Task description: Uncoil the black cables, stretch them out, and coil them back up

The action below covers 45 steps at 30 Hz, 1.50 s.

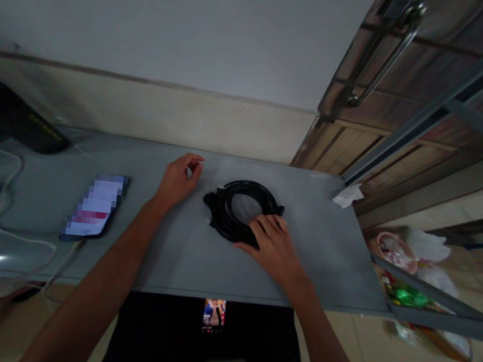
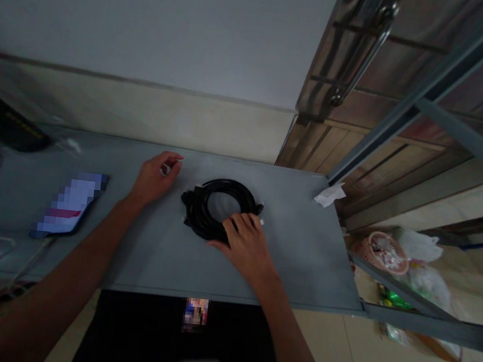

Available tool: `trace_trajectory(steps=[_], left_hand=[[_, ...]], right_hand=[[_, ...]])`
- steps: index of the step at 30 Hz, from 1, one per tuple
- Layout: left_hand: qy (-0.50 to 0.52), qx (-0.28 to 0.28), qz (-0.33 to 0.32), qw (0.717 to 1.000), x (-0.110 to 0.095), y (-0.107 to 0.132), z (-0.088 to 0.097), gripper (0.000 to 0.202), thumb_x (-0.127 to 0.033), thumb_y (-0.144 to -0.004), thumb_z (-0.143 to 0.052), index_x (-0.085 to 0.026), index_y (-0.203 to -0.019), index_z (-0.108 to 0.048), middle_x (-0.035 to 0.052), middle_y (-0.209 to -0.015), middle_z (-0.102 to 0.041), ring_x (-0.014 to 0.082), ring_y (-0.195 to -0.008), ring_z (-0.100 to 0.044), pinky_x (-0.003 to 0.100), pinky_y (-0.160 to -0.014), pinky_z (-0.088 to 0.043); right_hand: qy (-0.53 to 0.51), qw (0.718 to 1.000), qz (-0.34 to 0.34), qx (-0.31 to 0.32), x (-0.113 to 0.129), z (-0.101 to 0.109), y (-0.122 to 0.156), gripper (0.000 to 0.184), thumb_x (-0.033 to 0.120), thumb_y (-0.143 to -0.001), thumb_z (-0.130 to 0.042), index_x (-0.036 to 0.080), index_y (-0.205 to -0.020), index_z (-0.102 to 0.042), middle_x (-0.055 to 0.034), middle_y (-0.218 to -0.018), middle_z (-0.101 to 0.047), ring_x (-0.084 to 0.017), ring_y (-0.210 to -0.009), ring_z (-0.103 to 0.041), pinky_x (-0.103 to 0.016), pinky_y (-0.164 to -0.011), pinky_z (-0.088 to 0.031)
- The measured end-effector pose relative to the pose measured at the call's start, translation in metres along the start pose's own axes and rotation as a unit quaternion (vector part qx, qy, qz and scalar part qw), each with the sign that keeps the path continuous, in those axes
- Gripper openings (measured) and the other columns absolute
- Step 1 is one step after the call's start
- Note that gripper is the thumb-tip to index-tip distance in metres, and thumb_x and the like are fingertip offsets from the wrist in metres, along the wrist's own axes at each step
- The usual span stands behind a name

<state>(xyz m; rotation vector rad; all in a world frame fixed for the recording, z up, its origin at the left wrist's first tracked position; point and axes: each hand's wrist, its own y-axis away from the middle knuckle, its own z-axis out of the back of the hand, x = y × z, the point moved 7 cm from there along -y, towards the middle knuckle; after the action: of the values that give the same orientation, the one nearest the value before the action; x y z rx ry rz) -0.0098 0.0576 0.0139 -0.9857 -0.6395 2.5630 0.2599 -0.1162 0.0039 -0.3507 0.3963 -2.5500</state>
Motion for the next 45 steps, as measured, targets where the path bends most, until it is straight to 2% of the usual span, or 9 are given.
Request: trace_trajectory(steps=[7, 17, 23, 28, 33, 36, 38, 41, 45], left_hand=[[0.018, -0.001, 0.003, 1.0, 0.004, 0.0, -0.001, 0.027, -0.038, -0.104, -0.061, -0.022, -0.121, -0.074, 0.0045, -0.098, -0.079, 0.0196, -0.081, -0.07, 0.034, -0.077, -0.053], [0.034, 0.006, 0.001, 0.999, 0.002, 0.002, -0.003, 0.027, -0.038, -0.106, -0.059, -0.022, -0.122, -0.074, 0.0056, -0.098, -0.079, 0.0218, -0.086, -0.072, 0.038, -0.088, -0.058], [0.036, 0.013, -0.003, 0.999, 0.005, 0.002, -0.006, 0.029, -0.039, -0.105, -0.058, -0.022, -0.122, -0.073, 0.007, -0.1, -0.079, 0.0233, -0.09, -0.074, 0.039, -0.091, -0.06], [0.041, 0.016, -0.002, 0.999, 0.007, 0.002, -0.008, 0.029, -0.04, -0.105, -0.057, -0.023, -0.123, -0.073, 0.0071, -0.101, -0.079, 0.0231, -0.091, -0.075, 0.039, -0.092, -0.06], [0.046, 0.018, -0.002, 0.999, 0.006, 0.002, -0.008, 0.028, -0.04, -0.104, -0.058, -0.023, -0.122, -0.073, 0.0067, -0.099, -0.08, 0.0231, -0.09, -0.075, 0.039, -0.092, -0.06], [0.049, 0.015, -0.001, 0.999, 0.006, 0.002, -0.007, 0.029, -0.04, -0.104, -0.057, -0.024, -0.121, -0.073, 0.0068, -0.099, -0.079, 0.0233, -0.089, -0.074, 0.039, -0.091, -0.06], [0.053, 0.013, -0.001, 0.999, 0.006, 0.002, -0.006, 0.03, -0.041, -0.104, -0.057, -0.023, -0.121, -0.073, 0.0073, -0.099, -0.079, 0.0232, -0.088, -0.074, 0.039, -0.09, -0.06], [0.058, 0.01, -0.002, 0.998, 0.006, 0.002, -0.004, 0.031, -0.042, -0.105, -0.056, -0.022, -0.122, -0.073, 0.0076, -0.099, -0.079, 0.023, -0.087, -0.073, 0.038, -0.088, -0.06], [0.062, 0.009, -0.002, 0.998, 0.004, 0.002, -0.004, 0.029, -0.04, -0.104, -0.056, -0.023, -0.121, -0.073, 0.0065, -0.096, -0.079, 0.0227, -0.086, -0.073, 0.038, -0.088, -0.06]], right_hand=[[0.041, 0.999, -0.026, -0.011, -0.039, 0.014, 0.04, 0.051, 0.064, -0.107, -0.067, 0.017, -0.125, -0.069, -0.0128, -0.121, -0.075, -0.034, -0.118, -0.069, -0.052, -0.114, -0.049], [0.144, 0.986, -0.051, -0.068, -0.101, 0.035, 0.091, 0.051, 0.064, -0.114, -0.052, 0.016, -0.122, -0.068, -0.0171, -0.117, -0.074, -0.037, -0.113, -0.069, -0.054, -0.106, -0.052], [0.159, 0.98, -0.072, -0.093, -0.113, 0.041, 0.098, 0.058, 0.069, -0.113, -0.052, 0.015, -0.122, -0.07, -0.0183, -0.114, -0.076, -0.038, -0.109, -0.07, -0.056, -0.104, -0.053], [0.068, 0.987, -0.105, -0.1, -0.112, 0.045, 0.091, 0.057, 0.068, -0.116, -0.045, 0.018, -0.126, -0.07, -0.019, -0.124, -0.078, -0.038, -0.121, -0.071, -0.057, -0.112, -0.051], [-0.013, 0.976, -0.179, -0.12, -0.125, 0.057, 0.077, 0.058, 0.068, -0.118, -0.032, 0.025, -0.105, -0.067, -0.0138, -0.1, -0.081, -0.034, -0.099, -0.077, -0.051, -0.096, -0.057], [-0.027, 0.969, -0.205, -0.139, -0.13, 0.077, 0.065, 0.052, 0.062, -0.12, -0.029, 0.027, -0.101, -0.061, -0.0093, -0.092, -0.08, -0.028, -0.081, -0.076, -0.044, -0.081, -0.057], [-0.067, 0.949, -0.244, -0.186, -0.134, 0.102, 0.057, 0.049, 0.064, -0.12, -0.03, 0.028, -0.098, -0.055, -0.0048, -0.08, -0.075, -0.024, -0.068, -0.071, -0.041, -0.07, -0.055], [-0.172, 0.882, -0.302, -0.317, -0.136, 0.151, 0.048, 0.054, 0.079, -0.112, -0.038, 0.031, -0.092, -0.049, 0.0047, -0.064, -0.054, -0.019, -0.048, -0.056, -0.036, -0.05, -0.046], [-0.259, 0.813, -0.228, -0.469, -0.113, 0.222, 0.026, 0.051, 0.08, -0.106, -0.056, 0.031, -0.09, -0.052, 0.008, -0.067, -0.043, -0.014, -0.044, -0.041, -0.034, -0.043, -0.036]])
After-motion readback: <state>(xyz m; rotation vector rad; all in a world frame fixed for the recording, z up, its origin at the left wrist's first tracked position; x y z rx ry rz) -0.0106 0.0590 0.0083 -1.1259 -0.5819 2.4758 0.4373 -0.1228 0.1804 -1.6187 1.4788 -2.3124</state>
